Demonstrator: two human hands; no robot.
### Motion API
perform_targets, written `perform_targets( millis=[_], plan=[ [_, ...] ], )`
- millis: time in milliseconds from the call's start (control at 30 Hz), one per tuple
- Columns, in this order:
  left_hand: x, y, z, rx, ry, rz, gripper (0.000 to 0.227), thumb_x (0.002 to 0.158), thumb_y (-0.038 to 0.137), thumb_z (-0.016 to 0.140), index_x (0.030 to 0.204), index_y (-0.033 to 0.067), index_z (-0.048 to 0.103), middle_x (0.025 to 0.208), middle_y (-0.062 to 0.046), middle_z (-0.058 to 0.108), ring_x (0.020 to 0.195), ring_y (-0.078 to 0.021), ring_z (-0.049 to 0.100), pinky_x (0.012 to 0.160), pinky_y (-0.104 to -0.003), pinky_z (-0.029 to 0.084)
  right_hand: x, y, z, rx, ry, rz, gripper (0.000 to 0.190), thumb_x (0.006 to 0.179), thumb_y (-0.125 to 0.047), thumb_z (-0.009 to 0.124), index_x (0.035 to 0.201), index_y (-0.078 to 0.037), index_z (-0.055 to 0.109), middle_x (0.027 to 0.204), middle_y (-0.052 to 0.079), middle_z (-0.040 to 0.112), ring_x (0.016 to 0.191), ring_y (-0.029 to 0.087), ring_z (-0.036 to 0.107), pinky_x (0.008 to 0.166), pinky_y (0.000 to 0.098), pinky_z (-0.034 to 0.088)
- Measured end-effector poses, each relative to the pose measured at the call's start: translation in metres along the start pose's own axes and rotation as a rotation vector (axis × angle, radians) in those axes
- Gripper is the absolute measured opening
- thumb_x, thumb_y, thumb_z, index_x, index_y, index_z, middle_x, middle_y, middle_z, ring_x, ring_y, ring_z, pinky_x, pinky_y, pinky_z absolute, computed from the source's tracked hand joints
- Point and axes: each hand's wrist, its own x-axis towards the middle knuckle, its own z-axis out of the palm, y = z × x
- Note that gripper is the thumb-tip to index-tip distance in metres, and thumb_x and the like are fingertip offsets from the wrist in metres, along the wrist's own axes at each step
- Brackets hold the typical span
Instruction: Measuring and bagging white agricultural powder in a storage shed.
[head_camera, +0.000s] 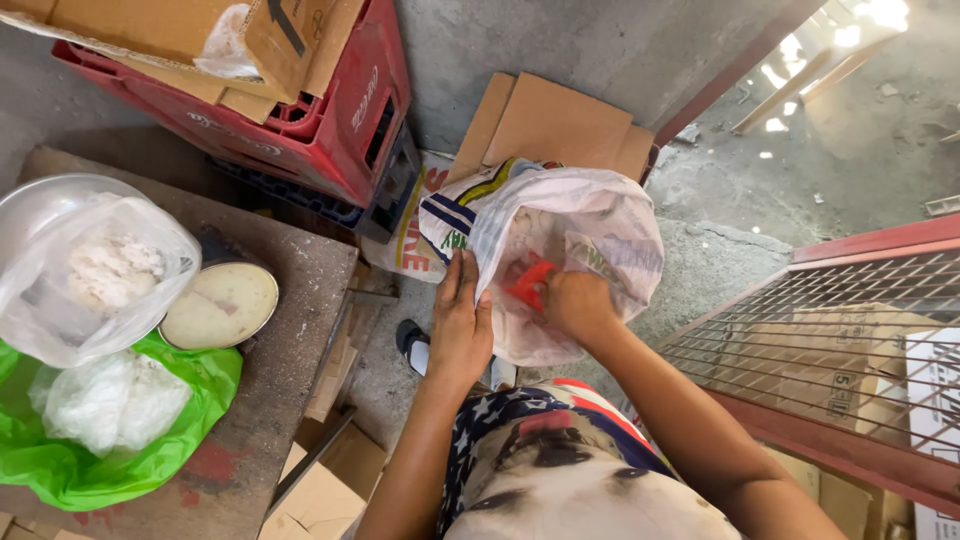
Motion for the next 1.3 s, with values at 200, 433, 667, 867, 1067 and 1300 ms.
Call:
perform_targets(
  millis=[200, 433, 667, 867, 1067, 1300],
  plan=[
    [0.001, 0.000, 0.002, -0.002, 0.013, -0.002, 0.057, 0.107, 0.019, 0.050, 0.156, -0.0053, 0.034, 0.161, -0.032, 0.032, 0.146, -0.0496, 0.036, 0.120, -0.050, 0.031, 0.035, -0.025, 0.015, 0.128, 0.091, 0.053, 0.034, 0.095, -0.039, 0.061, 0.092, -0.007, 0.070, 0.078, 0.022, 0.073, 0.073, 0.042, 0.072, 0.068, 0.0543, 0.056],
    [0.000, 0.004, -0.002, 0.036, 0.050, -0.002, 0.061, 0.103, 0.017, 0.056, 0.156, -0.0037, 0.035, 0.162, -0.032, 0.033, 0.145, -0.0486, 0.039, 0.119, -0.050, 0.034, 0.033, -0.012, 0.005, 0.224, 0.224, -0.012, 0.029, 0.093, -0.037, 0.067, 0.089, -0.009, 0.070, 0.073, 0.022, 0.070, 0.069, 0.043, 0.070, 0.063, 0.0554, 0.055],
    [-0.007, 0.013, -0.012, 0.016, 0.133, 0.041, 0.061, 0.095, 0.020, 0.069, 0.150, 0.0034, 0.049, 0.159, -0.026, 0.040, 0.142, -0.0470, 0.043, 0.115, -0.049, 0.038, -0.028, 0.024, -0.049, 0.280, 0.301, -0.071, 0.032, 0.091, -0.042, 0.068, 0.093, -0.009, 0.071, 0.074, 0.021, 0.070, 0.068, 0.043, 0.069, 0.060, 0.0534, 0.054],
    [-0.003, 0.017, -0.017, 0.009, 0.195, 0.119, 0.054, 0.092, 0.018, 0.073, 0.143, 0.0047, 0.058, 0.153, -0.021, 0.051, 0.136, -0.0430, 0.051, 0.112, -0.046, 0.043, -0.083, 0.056, -0.124, 0.341, 0.169, -0.035, 0.032, 0.090, -0.040, 0.071, 0.088, -0.008, 0.072, 0.067, 0.020, 0.065, 0.061, 0.037, 0.064, 0.060, 0.0470, 0.052],
    [-0.012, 0.025, -0.055, -0.042, 0.346, 0.137, 0.048, 0.094, 0.016, 0.073, 0.140, 0.0057, 0.062, 0.150, -0.017, 0.058, 0.135, -0.0388, 0.057, 0.113, -0.044, 0.046, -0.112, 0.046, -0.197, 0.606, 0.108, -0.061, 0.018, 0.086, -0.018, 0.075, 0.097, -0.004, 0.078, 0.060, 0.009, 0.062, 0.056, 0.011, 0.052, 0.052, 0.0316, 0.047],
    [-0.047, 0.012, -0.140, 0.041, 0.561, 0.029, 0.049, 0.093, 0.014, 0.074, 0.141, 0.0098, 0.062, 0.151, -0.018, 0.056, 0.133, -0.0383, 0.057, 0.111, -0.042, 0.047, -0.066, -0.053, -0.228, 0.527, 0.226, -0.380, 0.020, 0.084, -0.020, 0.077, 0.094, -0.003, 0.076, 0.063, 0.006, 0.060, 0.054, 0.010, 0.052, 0.052, 0.0300, 0.046]
  ],
)
